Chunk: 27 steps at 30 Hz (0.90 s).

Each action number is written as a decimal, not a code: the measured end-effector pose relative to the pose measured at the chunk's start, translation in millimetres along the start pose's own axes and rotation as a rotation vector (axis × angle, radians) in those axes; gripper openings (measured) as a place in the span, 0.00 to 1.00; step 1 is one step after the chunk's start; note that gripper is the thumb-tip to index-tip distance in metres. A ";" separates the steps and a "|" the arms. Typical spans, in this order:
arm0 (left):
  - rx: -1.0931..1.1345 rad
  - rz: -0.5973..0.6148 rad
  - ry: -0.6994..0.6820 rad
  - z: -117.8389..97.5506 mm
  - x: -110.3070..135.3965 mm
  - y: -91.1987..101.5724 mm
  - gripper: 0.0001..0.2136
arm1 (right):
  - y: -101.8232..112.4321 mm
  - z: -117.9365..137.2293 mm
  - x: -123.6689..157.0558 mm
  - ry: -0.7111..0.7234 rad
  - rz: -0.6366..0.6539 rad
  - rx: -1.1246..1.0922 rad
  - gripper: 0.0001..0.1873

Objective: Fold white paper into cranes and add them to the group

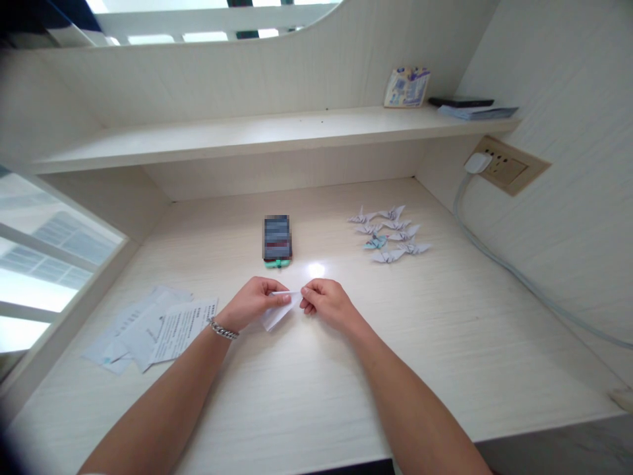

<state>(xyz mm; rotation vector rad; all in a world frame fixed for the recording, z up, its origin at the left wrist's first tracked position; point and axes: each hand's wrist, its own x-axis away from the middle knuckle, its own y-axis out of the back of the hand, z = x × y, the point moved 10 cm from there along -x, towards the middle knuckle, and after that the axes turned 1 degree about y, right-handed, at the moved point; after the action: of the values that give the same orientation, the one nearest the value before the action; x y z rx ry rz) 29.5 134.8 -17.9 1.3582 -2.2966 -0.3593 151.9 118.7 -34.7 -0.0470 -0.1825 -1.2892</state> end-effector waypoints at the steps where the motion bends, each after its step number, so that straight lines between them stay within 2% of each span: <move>1: -0.001 0.000 0.000 -0.1 0.1 -0.6 0.17 | -0.1 0.5 0.2 0.008 -0.002 0.014 0.14; 7: -0.021 0.041 -0.007 -3.8 0.6 -7.4 0.18 | -4.2 6.0 3.0 0.050 -0.017 0.142 0.10; 13: -0.008 -0.009 -0.002 -1.6 0.5 -2.0 0.18 | -0.6 2.9 2.7 0.013 -0.056 0.087 0.11; 19: -0.050 -0.027 -0.016 -5.1 1.9 -2.7 0.19 | -2.4 4.5 3.1 0.041 -0.048 0.159 0.10; 27: -0.005 -0.110 -0.013 -5.6 1.3 7.5 0.17 | -0.5 2.9 1.5 0.023 -0.066 -0.022 0.12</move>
<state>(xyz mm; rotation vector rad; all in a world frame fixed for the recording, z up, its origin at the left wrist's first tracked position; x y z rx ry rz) 26.1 137.3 -9.4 1.4876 -2.2352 -0.4098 151.5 117.5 -31.7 -0.0448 -0.1509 -1.3568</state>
